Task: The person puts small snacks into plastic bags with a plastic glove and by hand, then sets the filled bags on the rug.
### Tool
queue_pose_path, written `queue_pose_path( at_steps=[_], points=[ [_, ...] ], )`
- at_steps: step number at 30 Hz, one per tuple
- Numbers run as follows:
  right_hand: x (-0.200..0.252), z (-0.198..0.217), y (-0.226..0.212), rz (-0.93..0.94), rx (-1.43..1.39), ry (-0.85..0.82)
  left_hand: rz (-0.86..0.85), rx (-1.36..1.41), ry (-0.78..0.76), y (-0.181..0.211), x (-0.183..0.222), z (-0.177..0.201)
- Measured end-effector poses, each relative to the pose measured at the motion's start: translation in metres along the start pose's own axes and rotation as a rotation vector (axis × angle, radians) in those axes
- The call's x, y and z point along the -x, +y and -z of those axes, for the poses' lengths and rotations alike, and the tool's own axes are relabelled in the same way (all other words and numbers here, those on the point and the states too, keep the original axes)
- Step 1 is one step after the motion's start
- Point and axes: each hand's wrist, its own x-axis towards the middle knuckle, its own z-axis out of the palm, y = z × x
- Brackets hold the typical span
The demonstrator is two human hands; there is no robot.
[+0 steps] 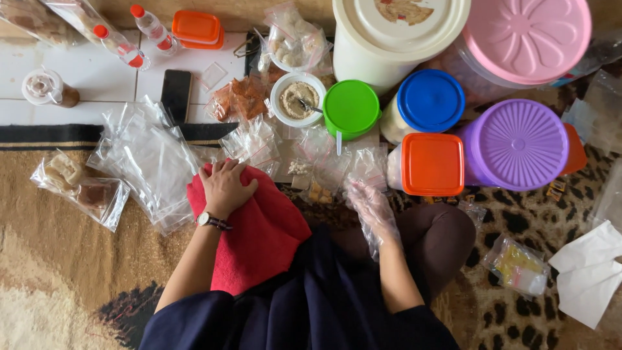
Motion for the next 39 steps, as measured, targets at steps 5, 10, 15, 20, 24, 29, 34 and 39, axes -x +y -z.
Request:
queue_pose_path(
  at_steps=[5, 10, 15, 20, 24, 29, 34, 39],
  points=[
    [-0.059, 0.025, 0.017, 0.485, 0.773, 0.019, -0.003, 0.05, 0.105, -0.006, -0.007, -0.024],
    [-0.09, 0.017, 0.033, 0.521, 0.997, 0.266, -0.009, 0.049, 0.135, -0.008, -0.01, -0.03],
    [-0.076, 0.01, 0.018, 0.429, 0.99, 0.342, -0.006, 0.061, 0.1, -0.011, -0.012, -0.034],
    [-0.077, 0.018, 0.025, 0.434, 0.782, 0.231, -0.021, 0.051, -0.028, -0.004, -0.011, -0.014],
    [-0.061, 0.021, 0.013, 0.219, 0.773, 0.307, -0.059, 0.112, 0.004, 0.043, -0.01, 0.015],
    [-0.042, 0.011, 0.005, 0.228, 0.687, 0.288, -0.249, 0.161, 0.007, 0.089, -0.03, -0.039],
    [-0.073, 0.016, 0.034, 0.299, 0.91, 0.287, -0.43, 0.13, 0.112, 0.079, -0.069, -0.15],
    [-0.067, 0.018, 0.029, 0.277, 0.931, 0.188, -0.55, 0.07, 0.161, 0.073, -0.069, -0.166]
  ],
)
